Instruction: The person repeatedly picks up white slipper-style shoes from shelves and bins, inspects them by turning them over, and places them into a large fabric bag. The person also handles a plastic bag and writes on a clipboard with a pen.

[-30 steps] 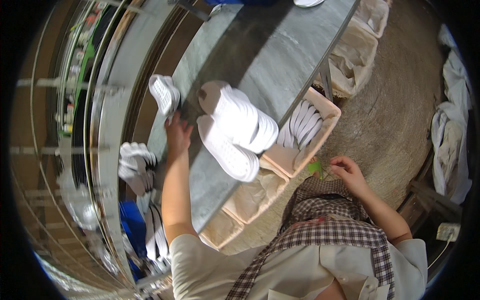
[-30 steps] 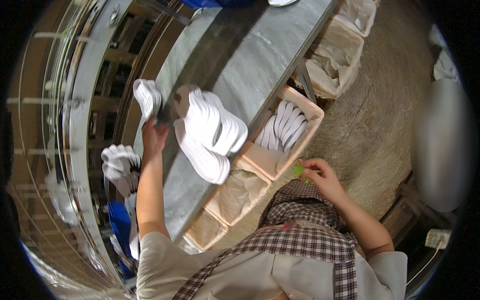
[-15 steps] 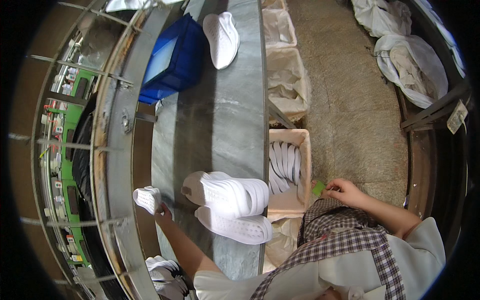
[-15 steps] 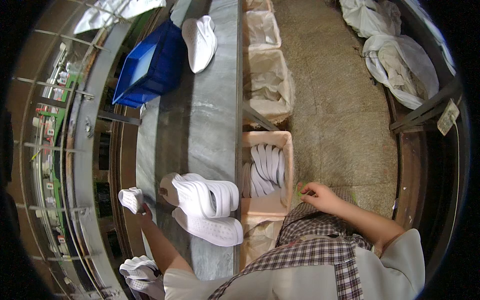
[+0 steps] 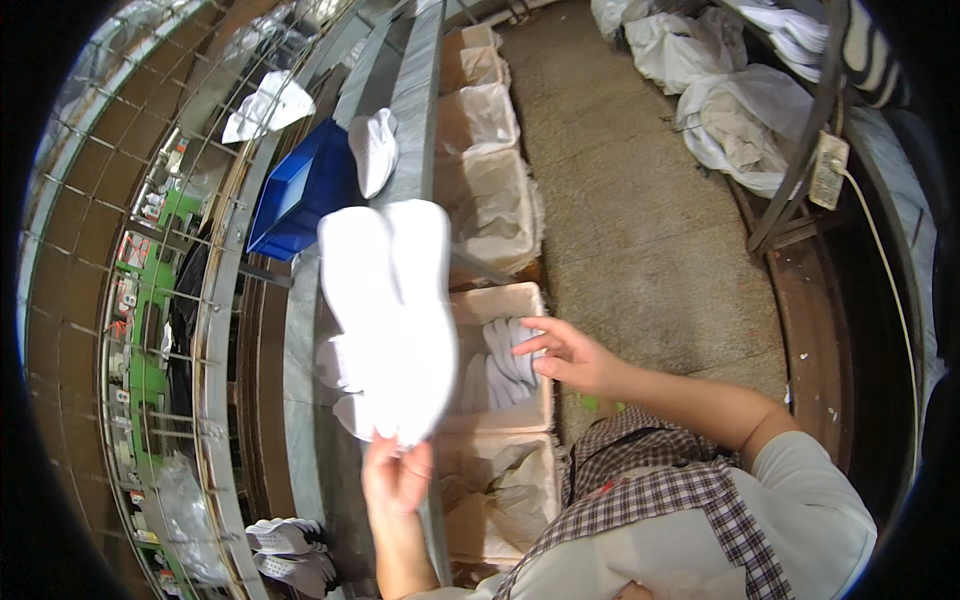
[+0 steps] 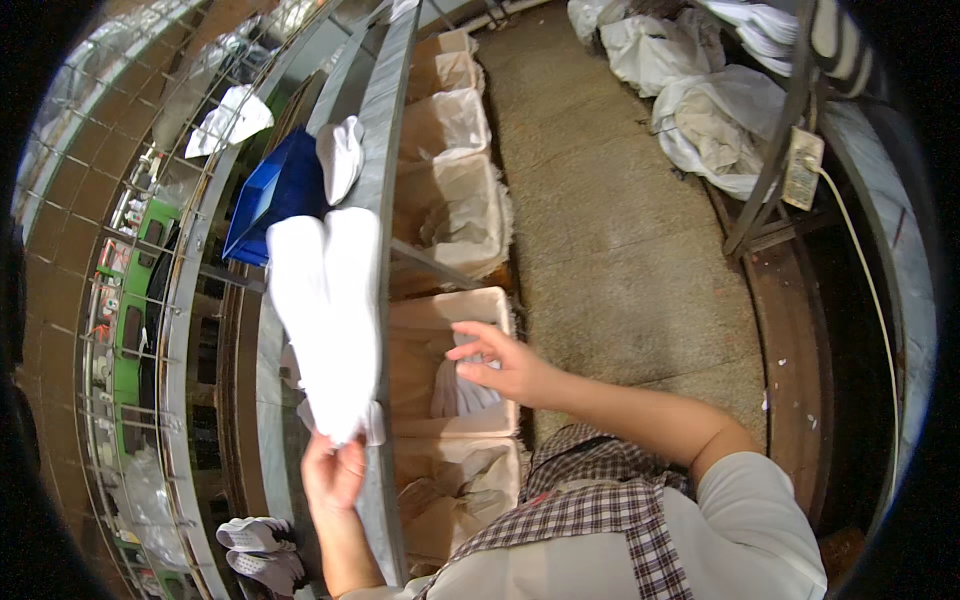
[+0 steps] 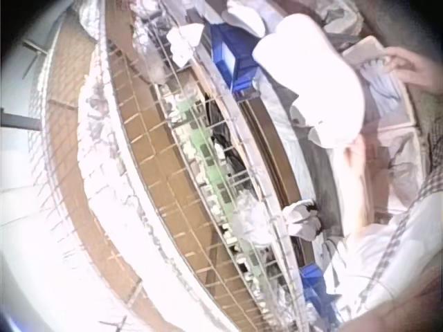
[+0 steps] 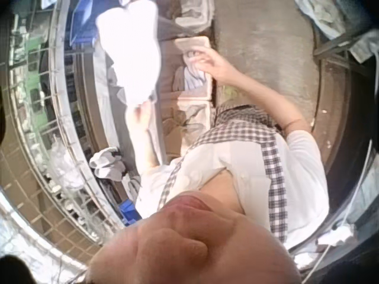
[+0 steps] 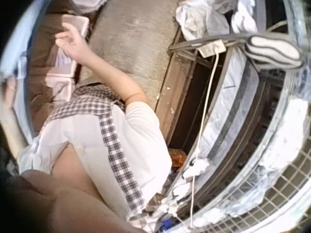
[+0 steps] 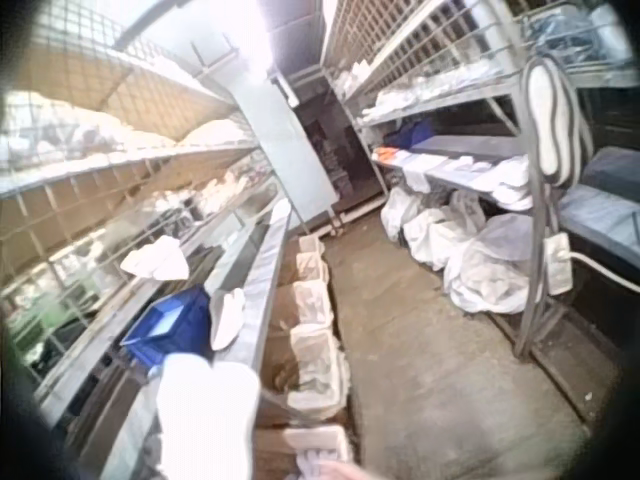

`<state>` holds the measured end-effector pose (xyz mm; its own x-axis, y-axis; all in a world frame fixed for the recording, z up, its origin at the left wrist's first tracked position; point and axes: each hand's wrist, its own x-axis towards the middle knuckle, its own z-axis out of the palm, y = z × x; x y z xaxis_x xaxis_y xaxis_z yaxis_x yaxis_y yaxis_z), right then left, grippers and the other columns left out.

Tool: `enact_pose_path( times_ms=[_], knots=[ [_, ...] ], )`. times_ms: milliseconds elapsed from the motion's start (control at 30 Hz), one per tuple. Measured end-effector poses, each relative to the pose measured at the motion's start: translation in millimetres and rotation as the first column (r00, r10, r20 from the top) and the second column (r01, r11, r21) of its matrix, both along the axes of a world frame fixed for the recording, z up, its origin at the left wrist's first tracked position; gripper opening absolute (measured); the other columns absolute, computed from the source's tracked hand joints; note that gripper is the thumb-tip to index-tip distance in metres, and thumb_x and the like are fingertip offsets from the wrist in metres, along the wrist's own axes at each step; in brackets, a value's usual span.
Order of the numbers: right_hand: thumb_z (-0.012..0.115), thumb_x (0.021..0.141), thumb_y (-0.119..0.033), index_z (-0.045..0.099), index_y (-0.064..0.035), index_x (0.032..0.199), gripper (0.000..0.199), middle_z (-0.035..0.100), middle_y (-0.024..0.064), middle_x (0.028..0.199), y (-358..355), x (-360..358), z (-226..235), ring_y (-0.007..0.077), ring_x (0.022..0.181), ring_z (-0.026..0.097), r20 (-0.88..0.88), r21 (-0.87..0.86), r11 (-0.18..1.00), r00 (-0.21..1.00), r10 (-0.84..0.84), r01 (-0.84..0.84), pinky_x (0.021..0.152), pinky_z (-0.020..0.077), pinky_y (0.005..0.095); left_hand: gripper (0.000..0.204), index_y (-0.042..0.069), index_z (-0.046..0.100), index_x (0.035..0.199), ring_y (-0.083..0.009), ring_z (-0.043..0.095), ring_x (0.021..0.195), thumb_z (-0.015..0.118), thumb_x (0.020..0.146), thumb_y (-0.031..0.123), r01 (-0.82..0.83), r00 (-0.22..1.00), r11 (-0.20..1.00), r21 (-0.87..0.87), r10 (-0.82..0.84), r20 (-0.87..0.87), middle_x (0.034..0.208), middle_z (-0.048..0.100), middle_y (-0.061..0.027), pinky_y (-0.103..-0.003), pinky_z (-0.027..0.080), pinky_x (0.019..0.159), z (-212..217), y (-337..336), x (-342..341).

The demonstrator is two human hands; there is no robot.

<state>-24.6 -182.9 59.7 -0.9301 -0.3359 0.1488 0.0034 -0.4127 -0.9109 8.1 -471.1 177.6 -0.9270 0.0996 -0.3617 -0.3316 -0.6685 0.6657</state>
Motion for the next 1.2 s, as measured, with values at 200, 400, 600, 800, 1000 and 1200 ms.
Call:
enact_pose_path(
  times_ms=[200,400,600,800,1000,1200],
  knots=[
    [0.039,0.082,-0.066,0.025,-0.0017,0.137,0.085,0.043,0.0189,0.13,45,81,7,0.0273,0.119,0.045,0.22,-0.563,0.824,0.972,0.085,0.056,0.1,0.038,0.0391,0.06,0.011,0.032,0.13,-0.0263,0.057,0.101,0.059,0.078,-0.002,0.256,0.963,0.953,-0.163,-0.238,0.124,0.121,0.046,-0.014,-0.039,0.055,0.078,-49,152,111],
    [0.033,0.091,-0.045,0.044,-0.0007,0.126,0.058,0.055,0.0145,0.12,87,146,25,0.0226,0.108,0.055,0.406,-0.644,0.756,0.889,0.211,0.115,0.095,0.0432,0.0346,0.083,-0.002,0.023,0.137,-0.0234,0.038,0.121,0.073,0.074,0.016,0.382,0.831,0.639,-0.668,-0.554,-0.055,0.133,0.038,-0.0132,-0.035,0.029,0.103,-53,179,139],
    [0.031,0.084,-0.062,0.039,-0.0132,0.132,0.069,0.044,0.0123,0.131,69,174,16,0.0301,0.119,0.044,0.637,-0.59,0.806,0.641,0.429,0.047,0.098,0.0339,0.0538,0.046,-0.01,0.043,0.118,-0.0213,0.061,0.089,0.055,0.086,0.021,0.339,0.915,0.805,-0.487,-0.403,-0.029,0.103,0.06,-0.0169,-0.031,0.05,0.077,-82,165,109],
    [0.032,0.082,-0.065,0.028,-0.0162,0.138,0.075,0.029,0.0159,0.135,49,186,-11,0.0388,0.123,0.033,0.842,-0.46,0.887,0.328,0.427,0.027,0.096,0.0263,0.0636,0.037,-0.007,0.054,0.107,-0.0221,0.063,0.086,0.052,0.084,0.021,0.375,0.893,0.901,-0.219,-0.288,0.345,0.097,0.063,-0.0153,-0.032,0.051,0.075,-135,150,146],
    [0.035,0.08,-0.066,0.028,-0.0191,0.137,0.074,0.027,0.0171,0.135,32,198,-31,0.0395,0.124,0.03,0.823,-0.524,0.852,0.27,0.5,0.018,0.097,0.0246,0.0648,0.04,0.001,0.056,0.107,-0.0176,0.064,0.074,0.055,0.08,0.03,0.313,0.899,0.924,-0.221,-0.213,0.382,0.089,0.065,-0.0084,-0.028,0.052,0.056,-161,132,171],
    [0.035,0.08,-0.066,0.029,-0.0199,0.137,0.073,0.029,0.0173,0.133,28,203,-30,0.0408,0.119,0.034,0.839,-0.493,0.87,0.274,0.471,0.015,0.096,0.0259,0.0652,0.044,-0.002,0.054,0.11,-0.0202,0.065,0.077,0.055,0.079,0.029,0.247,0.913,0.951,-0.184,-0.164,0.374,0.092,0.065,-0.0104,-0.03,0.054,0.06,-152,135,181]
  ],
)
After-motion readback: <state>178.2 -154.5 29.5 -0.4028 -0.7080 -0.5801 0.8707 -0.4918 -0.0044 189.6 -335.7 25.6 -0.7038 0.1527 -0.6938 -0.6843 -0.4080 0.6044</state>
